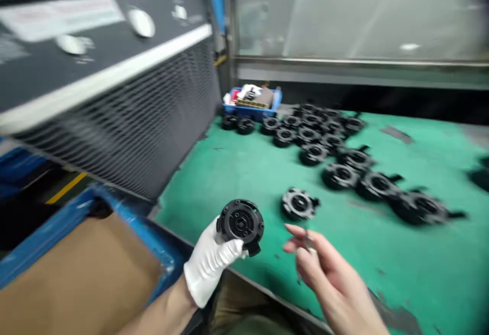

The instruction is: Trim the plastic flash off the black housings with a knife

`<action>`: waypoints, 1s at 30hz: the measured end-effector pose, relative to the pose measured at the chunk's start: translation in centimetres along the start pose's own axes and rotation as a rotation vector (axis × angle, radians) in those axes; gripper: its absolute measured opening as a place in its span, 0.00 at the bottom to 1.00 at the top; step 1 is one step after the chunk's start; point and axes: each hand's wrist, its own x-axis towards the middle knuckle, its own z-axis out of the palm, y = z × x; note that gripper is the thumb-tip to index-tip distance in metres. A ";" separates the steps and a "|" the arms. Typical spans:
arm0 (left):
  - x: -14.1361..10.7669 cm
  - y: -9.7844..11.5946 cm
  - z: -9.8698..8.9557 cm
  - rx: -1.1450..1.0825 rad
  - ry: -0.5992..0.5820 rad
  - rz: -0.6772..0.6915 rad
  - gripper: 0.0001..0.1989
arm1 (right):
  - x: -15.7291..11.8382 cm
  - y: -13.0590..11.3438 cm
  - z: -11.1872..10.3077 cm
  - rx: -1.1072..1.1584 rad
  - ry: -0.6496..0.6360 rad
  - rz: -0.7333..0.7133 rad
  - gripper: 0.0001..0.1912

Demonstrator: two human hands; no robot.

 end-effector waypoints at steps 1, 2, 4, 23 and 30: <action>0.2 -1.1 1.6 -0.004 -0.048 -0.067 0.37 | -0.6 0.5 0.3 0.141 -0.024 0.116 0.25; 0.3 -2.0 2.9 -0.007 -0.083 -0.121 0.38 | -0.9 1.0 0.7 0.274 -0.027 0.195 0.26; 0.4 -3.5 4.7 -0.004 -0.131 -0.190 0.39 | -1.2 1.9 1.0 0.492 -0.040 0.306 0.29; 0.0 -4.5 6.4 -0.037 0.055 -0.055 0.38 | 0.0 0.5 -2.3 -0.138 0.039 -0.130 0.20; -1.1 -4.0 5.2 -0.075 0.123 0.088 0.32 | 0.5 -3.4 -1.4 -0.574 -0.016 -0.441 0.25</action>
